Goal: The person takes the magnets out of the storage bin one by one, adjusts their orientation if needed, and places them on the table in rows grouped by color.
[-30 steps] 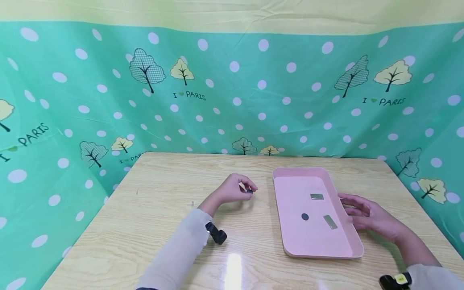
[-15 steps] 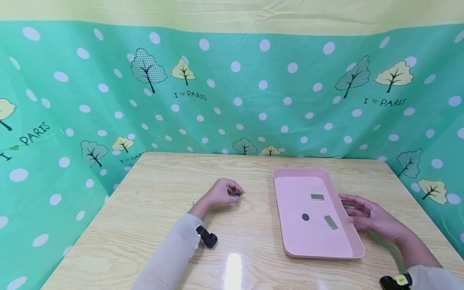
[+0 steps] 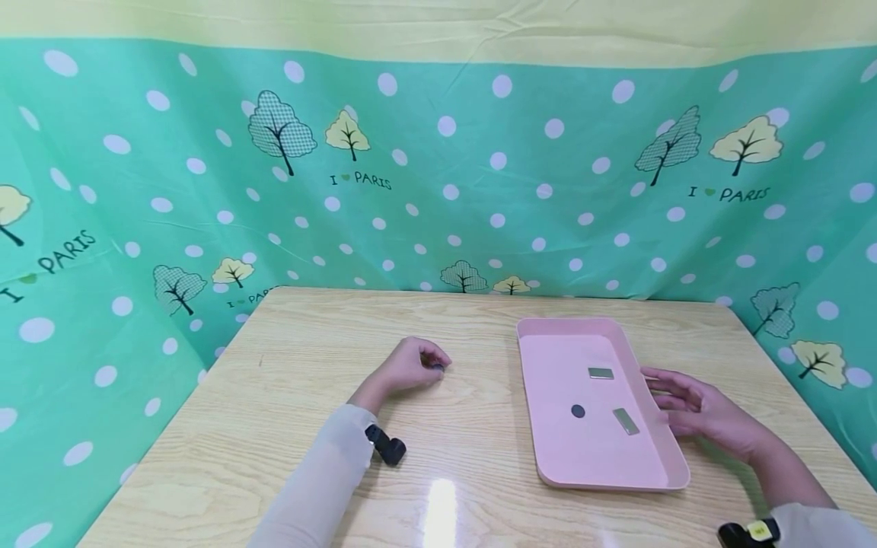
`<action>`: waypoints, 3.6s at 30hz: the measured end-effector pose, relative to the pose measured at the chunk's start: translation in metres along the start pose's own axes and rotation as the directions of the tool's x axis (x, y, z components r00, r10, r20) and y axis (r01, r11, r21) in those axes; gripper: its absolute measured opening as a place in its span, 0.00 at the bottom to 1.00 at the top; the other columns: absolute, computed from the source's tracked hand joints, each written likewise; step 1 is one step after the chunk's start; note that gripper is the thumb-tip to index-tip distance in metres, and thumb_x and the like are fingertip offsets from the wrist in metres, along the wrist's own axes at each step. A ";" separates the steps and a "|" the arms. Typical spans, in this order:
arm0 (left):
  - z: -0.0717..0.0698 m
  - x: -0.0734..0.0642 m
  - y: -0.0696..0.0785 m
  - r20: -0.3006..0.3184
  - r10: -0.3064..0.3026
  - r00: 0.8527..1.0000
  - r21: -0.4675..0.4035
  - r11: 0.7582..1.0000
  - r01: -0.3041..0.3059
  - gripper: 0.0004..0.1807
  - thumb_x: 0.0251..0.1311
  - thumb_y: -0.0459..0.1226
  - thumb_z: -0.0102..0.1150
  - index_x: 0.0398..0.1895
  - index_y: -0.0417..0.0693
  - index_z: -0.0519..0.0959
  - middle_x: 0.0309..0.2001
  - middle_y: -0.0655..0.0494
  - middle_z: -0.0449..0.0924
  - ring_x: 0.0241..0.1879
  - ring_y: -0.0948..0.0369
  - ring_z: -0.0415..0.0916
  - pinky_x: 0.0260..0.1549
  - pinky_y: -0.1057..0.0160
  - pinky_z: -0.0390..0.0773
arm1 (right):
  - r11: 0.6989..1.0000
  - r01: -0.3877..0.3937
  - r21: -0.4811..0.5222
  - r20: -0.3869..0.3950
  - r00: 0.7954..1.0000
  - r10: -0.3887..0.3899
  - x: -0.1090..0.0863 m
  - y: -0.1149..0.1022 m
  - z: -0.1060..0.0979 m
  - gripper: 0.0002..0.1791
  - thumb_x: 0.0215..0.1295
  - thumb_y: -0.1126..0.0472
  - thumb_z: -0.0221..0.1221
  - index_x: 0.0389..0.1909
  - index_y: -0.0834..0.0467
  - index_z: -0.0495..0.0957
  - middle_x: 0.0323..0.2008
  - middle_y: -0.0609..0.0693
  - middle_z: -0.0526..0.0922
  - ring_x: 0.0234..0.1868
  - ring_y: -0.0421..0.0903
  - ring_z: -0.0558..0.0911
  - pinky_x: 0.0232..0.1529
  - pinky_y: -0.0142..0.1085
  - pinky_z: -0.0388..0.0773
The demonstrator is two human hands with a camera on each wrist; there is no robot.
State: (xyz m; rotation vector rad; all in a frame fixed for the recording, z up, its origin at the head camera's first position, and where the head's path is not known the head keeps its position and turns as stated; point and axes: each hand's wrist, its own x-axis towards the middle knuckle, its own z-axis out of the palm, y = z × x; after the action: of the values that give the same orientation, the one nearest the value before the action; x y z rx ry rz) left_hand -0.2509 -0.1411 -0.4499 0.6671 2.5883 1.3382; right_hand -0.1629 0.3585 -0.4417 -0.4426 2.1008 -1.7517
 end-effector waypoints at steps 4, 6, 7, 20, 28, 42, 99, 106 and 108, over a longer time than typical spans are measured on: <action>-0.001 0.001 -0.002 -0.004 -0.010 1.000 0.019 1.000 0.010 0.10 0.49 0.26 0.69 0.36 0.45 0.86 0.32 0.59 0.83 0.34 0.62 0.77 0.37 0.65 0.79 | 1.000 -0.007 0.007 0.003 1.000 0.007 0.000 -0.001 0.000 0.33 0.70 0.71 0.52 0.73 0.61 0.54 0.58 0.36 0.77 0.55 0.37 0.78 0.45 0.46 0.82; -0.002 0.001 -0.002 -0.012 -0.012 1.000 0.030 0.999 0.013 0.10 0.50 0.27 0.69 0.35 0.45 0.86 0.32 0.59 0.83 0.33 0.62 0.77 0.36 0.65 0.79 | 1.000 -0.010 0.008 0.003 1.000 0.010 0.000 -0.001 0.000 0.33 0.70 0.71 0.52 0.73 0.61 0.54 0.58 0.36 0.77 0.55 0.37 0.78 0.45 0.46 0.82; -0.003 0.001 -0.003 -0.015 -0.016 1.000 0.035 0.999 0.016 0.10 0.50 0.27 0.69 0.35 0.45 0.86 0.32 0.60 0.83 0.33 0.63 0.77 0.36 0.65 0.79 | 1.000 -0.010 0.008 0.005 1.000 0.010 0.000 0.000 0.000 0.33 0.70 0.71 0.52 0.73 0.61 0.53 0.58 0.36 0.77 0.55 0.37 0.78 0.45 0.46 0.82; -0.006 0.004 -0.007 -0.034 -0.024 0.999 0.056 0.998 0.026 0.09 0.52 0.27 0.68 0.35 0.45 0.86 0.32 0.60 0.83 0.33 0.63 0.75 0.36 0.65 0.77 | 1.000 0.000 -0.004 -0.003 1.000 0.000 0.000 0.001 0.000 0.33 0.69 0.71 0.52 0.73 0.62 0.53 0.58 0.36 0.77 0.55 0.36 0.78 0.45 0.46 0.82; -0.006 0.005 -0.006 -0.028 -0.017 0.999 0.059 0.998 0.018 0.09 0.51 0.27 0.68 0.35 0.45 0.86 0.32 0.60 0.83 0.33 0.63 0.75 0.36 0.65 0.77 | 1.000 -0.002 -0.006 0.000 1.000 0.002 0.000 0.000 0.000 0.33 0.70 0.71 0.52 0.73 0.62 0.53 0.58 0.35 0.76 0.55 0.36 0.78 0.45 0.46 0.82; -0.008 0.005 -0.002 -0.069 -0.003 0.998 0.055 0.998 0.007 0.14 0.47 0.31 0.74 0.40 0.48 0.86 0.35 0.57 0.80 0.36 0.61 0.76 0.41 0.59 0.76 | 1.000 -0.013 -0.006 -0.004 1.000 0.013 0.000 0.000 0.000 0.34 0.70 0.71 0.52 0.73 0.62 0.52 0.58 0.36 0.76 0.55 0.36 0.78 0.45 0.46 0.82; 0.054 0.036 0.106 0.182 0.260 0.948 -0.280 0.938 -0.204 0.25 0.45 0.26 0.74 0.51 0.39 0.80 0.50 0.47 0.79 0.50 0.45 0.77 0.46 0.50 0.81 | 1.000 0.001 0.004 0.024 1.000 -0.001 0.000 -0.002 0.002 0.33 0.69 0.71 0.52 0.73 0.59 0.55 0.58 0.35 0.76 0.55 0.36 0.78 0.46 0.46 0.82; 0.067 0.046 0.114 0.188 0.301 0.935 -0.257 0.934 -0.249 0.23 0.46 0.29 0.74 0.49 0.41 0.81 0.49 0.49 0.80 0.48 0.50 0.78 0.44 0.57 0.82 | 1.000 0.004 0.003 0.024 1.000 -0.005 -0.001 -0.003 0.002 0.33 0.70 0.71 0.52 0.73 0.57 0.55 0.58 0.35 0.76 0.55 0.36 0.78 0.45 0.46 0.82; 0.071 0.049 0.116 0.192 0.304 0.933 -0.259 0.933 -0.250 0.23 0.47 0.29 0.74 0.49 0.41 0.81 0.49 0.46 0.79 0.48 0.48 0.78 0.44 0.56 0.82 | 1.000 -0.014 -0.008 0.007 1.000 0.014 -0.001 -0.003 0.002 0.33 0.70 0.70 0.52 0.74 0.58 0.54 0.58 0.34 0.76 0.55 0.35 0.78 0.45 0.46 0.82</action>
State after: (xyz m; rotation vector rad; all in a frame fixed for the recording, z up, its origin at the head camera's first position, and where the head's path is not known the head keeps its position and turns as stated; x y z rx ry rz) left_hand -0.2348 -0.0083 -0.3953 1.1067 2.1738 1.5083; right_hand -0.1611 0.3566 -0.4392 -0.4349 2.1015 -1.7324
